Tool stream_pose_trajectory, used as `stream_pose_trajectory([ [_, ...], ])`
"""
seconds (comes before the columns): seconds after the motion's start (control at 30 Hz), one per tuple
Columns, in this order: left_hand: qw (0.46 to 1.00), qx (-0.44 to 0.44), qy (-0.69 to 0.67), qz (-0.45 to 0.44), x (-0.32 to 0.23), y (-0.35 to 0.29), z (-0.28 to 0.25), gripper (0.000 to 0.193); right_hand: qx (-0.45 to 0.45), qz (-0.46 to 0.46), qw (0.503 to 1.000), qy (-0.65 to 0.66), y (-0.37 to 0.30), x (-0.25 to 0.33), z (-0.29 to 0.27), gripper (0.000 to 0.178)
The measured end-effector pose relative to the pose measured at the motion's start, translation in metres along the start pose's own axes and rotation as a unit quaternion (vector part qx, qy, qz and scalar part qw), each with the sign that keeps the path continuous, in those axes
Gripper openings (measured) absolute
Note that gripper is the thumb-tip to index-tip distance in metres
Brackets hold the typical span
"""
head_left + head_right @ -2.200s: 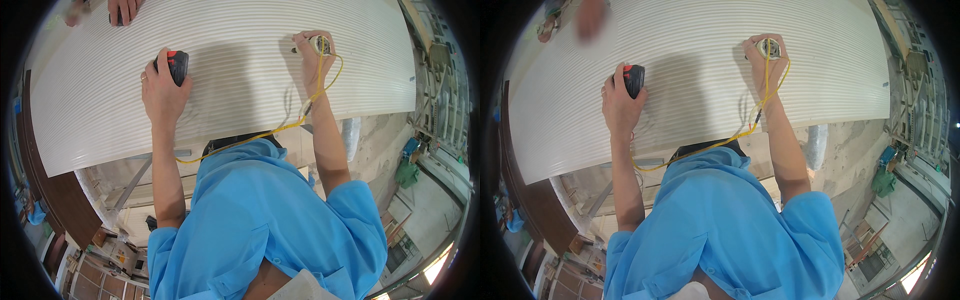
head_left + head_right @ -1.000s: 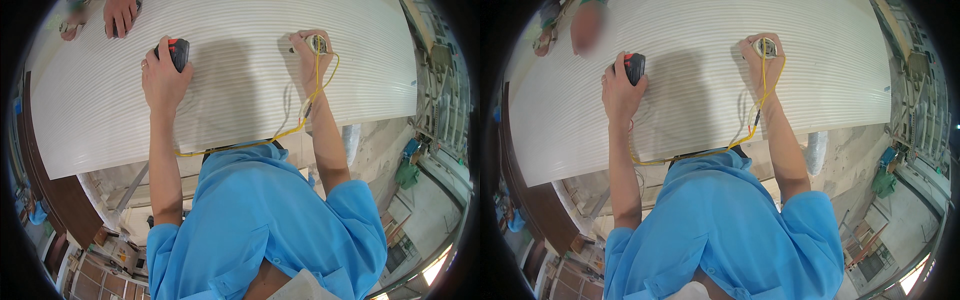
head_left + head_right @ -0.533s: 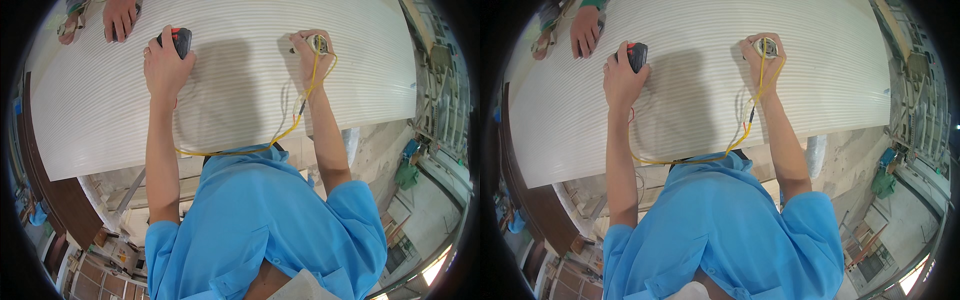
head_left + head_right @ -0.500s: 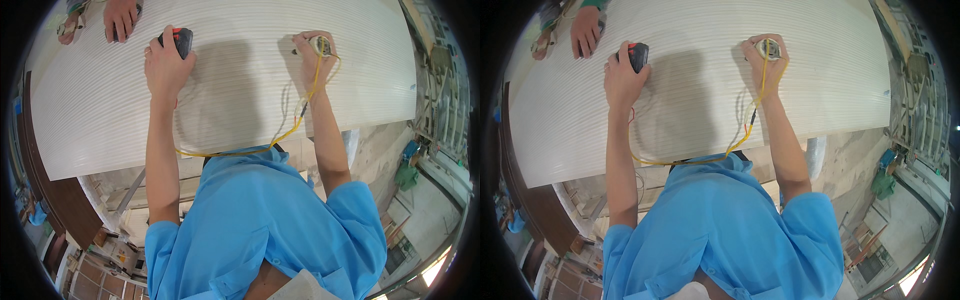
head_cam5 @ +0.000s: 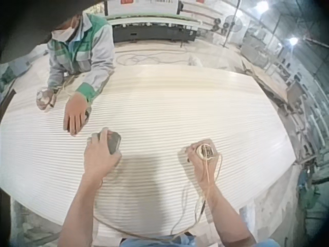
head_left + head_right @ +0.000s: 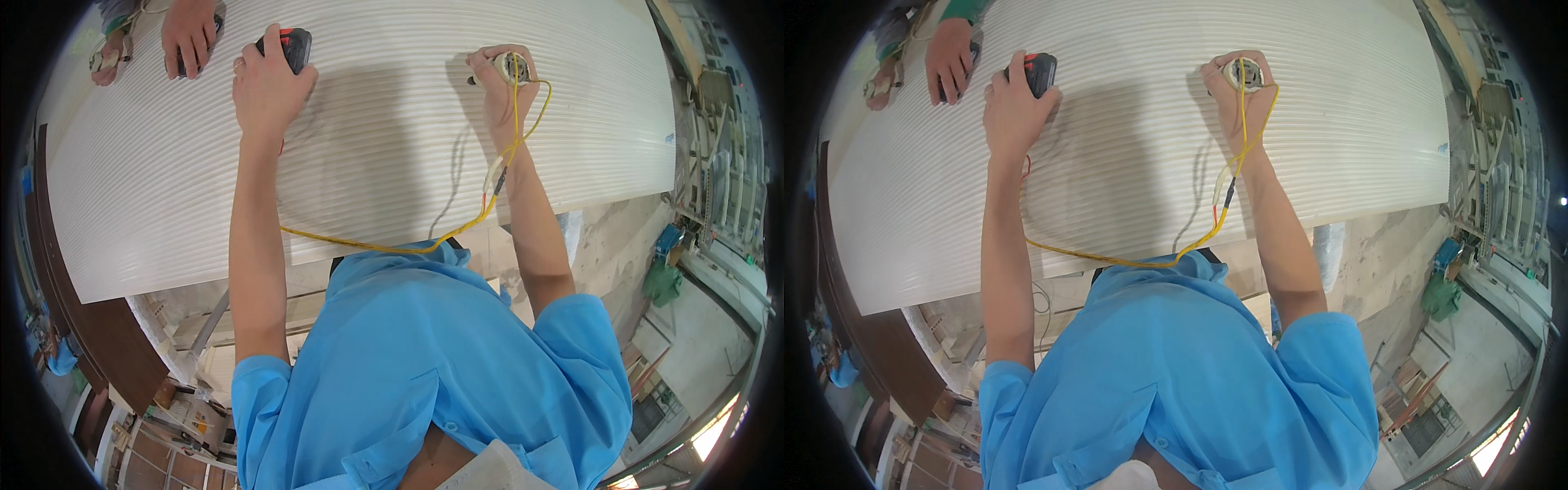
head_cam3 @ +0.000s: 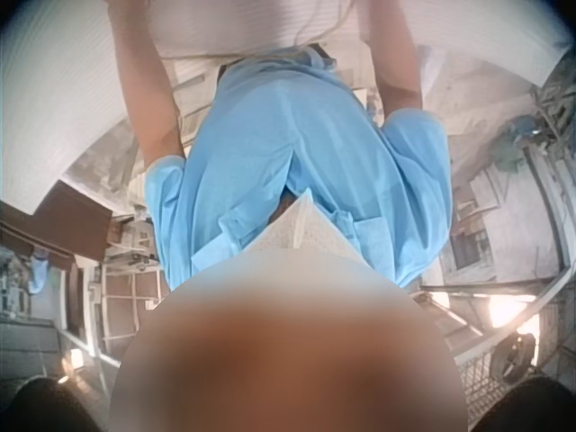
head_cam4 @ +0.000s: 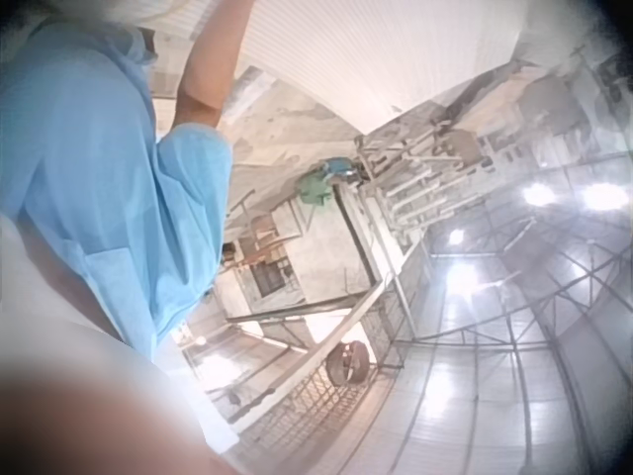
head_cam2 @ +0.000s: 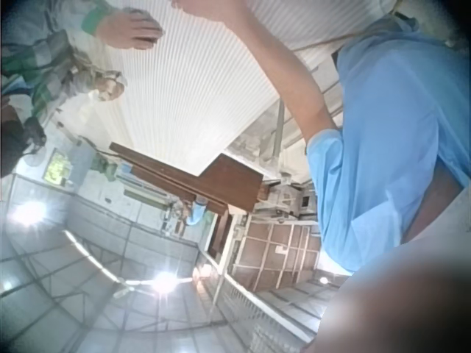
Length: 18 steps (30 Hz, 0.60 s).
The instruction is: The person sands a large white ribbed panel using a handheld sander and a yellow measuring tape. They move the sander across the surface repeatedly, then walk to a workbench and plug in the sander before returning to the panel.
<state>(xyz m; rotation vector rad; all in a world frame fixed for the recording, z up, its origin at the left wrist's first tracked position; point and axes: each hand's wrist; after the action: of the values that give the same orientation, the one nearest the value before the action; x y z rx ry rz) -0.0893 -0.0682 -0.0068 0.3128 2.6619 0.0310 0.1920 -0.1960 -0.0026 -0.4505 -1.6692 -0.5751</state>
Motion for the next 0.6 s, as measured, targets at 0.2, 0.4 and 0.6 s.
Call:
stream_pose_trajectory([
  [0.2, 1.0, 0.003, 0.003, 0.001, 0.0, 0.008, 0.001, 0.085, 0.015, 0.015, 0.999, -0.04, -0.001, 0.004, 0.002, 0.017],
  [0.4, 1.0, 0.004, 0.003, -0.004, -0.005, 0.01, 0.002, 0.083, -0.019, -0.062, 0.998, 0.017, 0.011, 0.012, -0.006, 0.019],
  [0.6, 1.0, -0.007, 0.011, 0.003, -0.005, 0.013, 0.0, 0.082, 0.004, 0.042, 0.999, -0.001, 0.008, 0.01, 0.008, 0.019],
])
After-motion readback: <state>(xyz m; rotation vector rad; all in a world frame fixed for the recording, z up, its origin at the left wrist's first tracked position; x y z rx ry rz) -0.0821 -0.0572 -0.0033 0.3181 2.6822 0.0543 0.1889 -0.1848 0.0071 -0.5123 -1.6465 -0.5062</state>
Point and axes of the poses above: each hand's wrist, its own y-axis towards the middle knuckle, its own z-axis out of the palm, x = y × z, and after that the axes turned 10 degrees about -y, right-handed
